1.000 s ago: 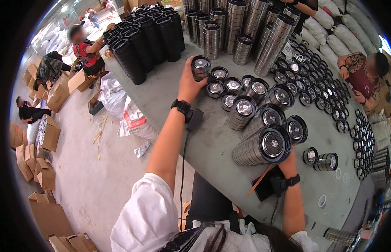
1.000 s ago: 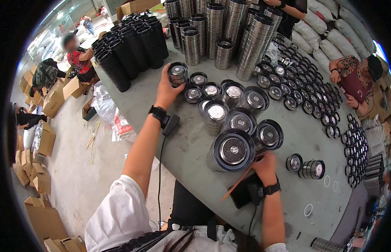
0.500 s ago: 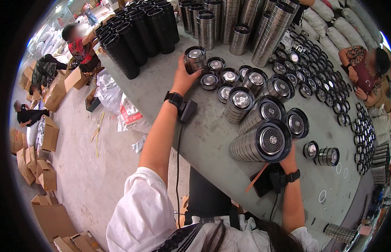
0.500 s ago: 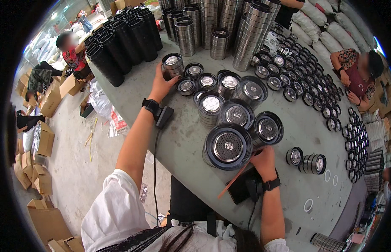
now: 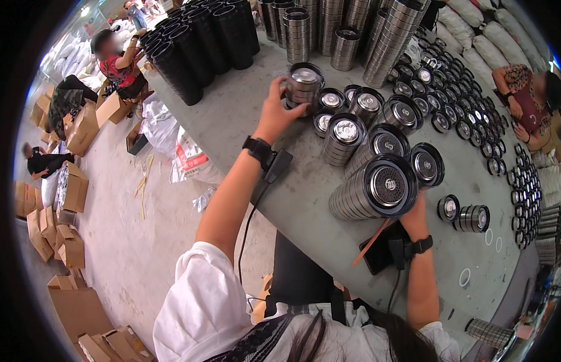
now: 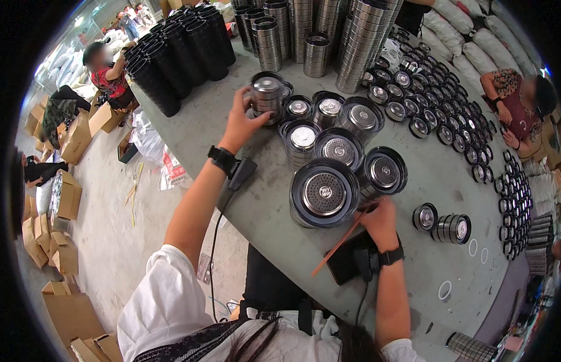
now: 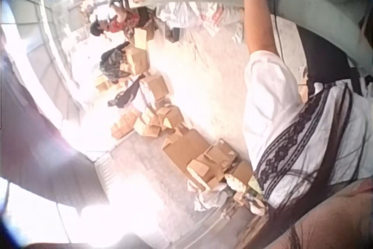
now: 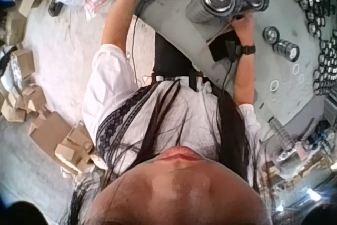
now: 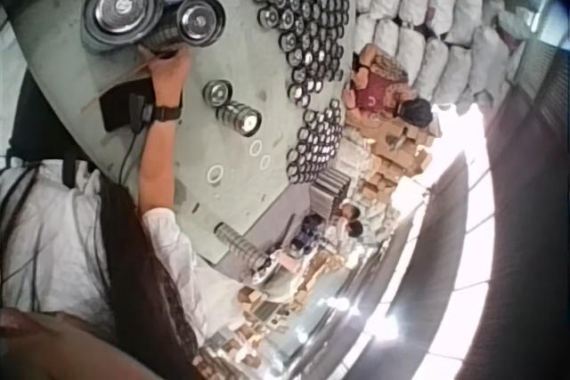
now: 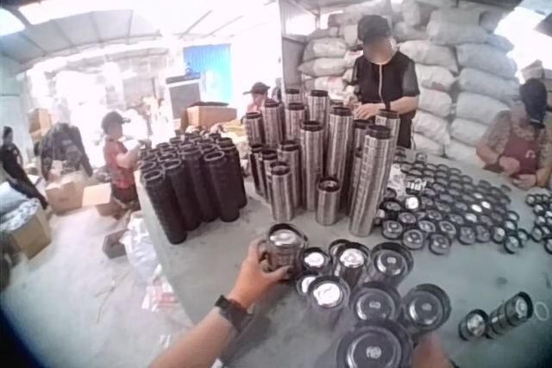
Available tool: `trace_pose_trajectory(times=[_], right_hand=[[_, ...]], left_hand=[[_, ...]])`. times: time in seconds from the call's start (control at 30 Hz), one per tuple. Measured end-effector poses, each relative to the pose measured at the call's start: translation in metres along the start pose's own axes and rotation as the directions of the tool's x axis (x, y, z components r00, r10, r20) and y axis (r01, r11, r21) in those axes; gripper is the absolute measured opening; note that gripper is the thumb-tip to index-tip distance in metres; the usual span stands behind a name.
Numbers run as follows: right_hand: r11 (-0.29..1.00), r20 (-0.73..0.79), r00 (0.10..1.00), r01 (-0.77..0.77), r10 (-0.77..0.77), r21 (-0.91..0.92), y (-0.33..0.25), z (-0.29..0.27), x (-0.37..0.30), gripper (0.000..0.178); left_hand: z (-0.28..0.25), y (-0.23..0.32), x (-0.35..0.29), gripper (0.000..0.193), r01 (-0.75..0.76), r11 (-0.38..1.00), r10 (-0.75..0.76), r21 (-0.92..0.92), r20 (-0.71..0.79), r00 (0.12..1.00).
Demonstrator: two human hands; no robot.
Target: The recorder is seen assembling metal parts and stacking them into columns.
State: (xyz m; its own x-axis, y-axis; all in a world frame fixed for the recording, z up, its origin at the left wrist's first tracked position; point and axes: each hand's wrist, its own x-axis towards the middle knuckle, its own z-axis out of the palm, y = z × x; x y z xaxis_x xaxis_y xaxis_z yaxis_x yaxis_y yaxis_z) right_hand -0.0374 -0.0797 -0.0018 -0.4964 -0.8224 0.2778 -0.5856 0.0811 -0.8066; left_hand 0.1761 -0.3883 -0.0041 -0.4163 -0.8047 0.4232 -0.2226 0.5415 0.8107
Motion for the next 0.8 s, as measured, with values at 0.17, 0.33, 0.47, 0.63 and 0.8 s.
trace_pose_trajectory(times=[0.17, 0.33, 0.47, 0.63, 0.8], right_hand=[[0.982, 0.060, 0.998, 0.036, -0.025, -0.186, 0.013, -0.001, -0.001, 0.032], [0.997, 0.099, 0.994, -0.027, 0.034, -0.065, 0.026, 0.000, -0.001, 0.037], [0.998, 0.092, 0.996, -0.001, 0.007, -0.058, 0.017, 0.000, 0.001, 0.036], [0.993, 0.061, 0.996, 0.077, -0.072, -0.085, 0.008, 0.000, 0.002, 0.032], [0.994, 0.058, 0.996, 0.069, -0.064, -0.081, -0.004, -0.003, -0.002, 0.026]], left_hand=[[0.005, 0.007, -0.006, 0.079, -0.039, 0.974, 0.037, 0.225, 0.011, 0.999], [0.017, -0.014, -0.017, 0.079, 0.059, 0.988, -0.054, 0.144, -0.042, 0.998], [0.012, -0.022, -0.008, 0.074, 0.167, 0.982, -0.172, 0.083, 0.053, 0.984], [0.007, -0.004, -0.017, 0.064, -0.025, 1.000, 0.024, -0.008, -0.070, 0.997], [0.007, 0.035, -0.017, 0.064, -0.036, 0.999, 0.036, -0.022, 0.035, 0.999]])
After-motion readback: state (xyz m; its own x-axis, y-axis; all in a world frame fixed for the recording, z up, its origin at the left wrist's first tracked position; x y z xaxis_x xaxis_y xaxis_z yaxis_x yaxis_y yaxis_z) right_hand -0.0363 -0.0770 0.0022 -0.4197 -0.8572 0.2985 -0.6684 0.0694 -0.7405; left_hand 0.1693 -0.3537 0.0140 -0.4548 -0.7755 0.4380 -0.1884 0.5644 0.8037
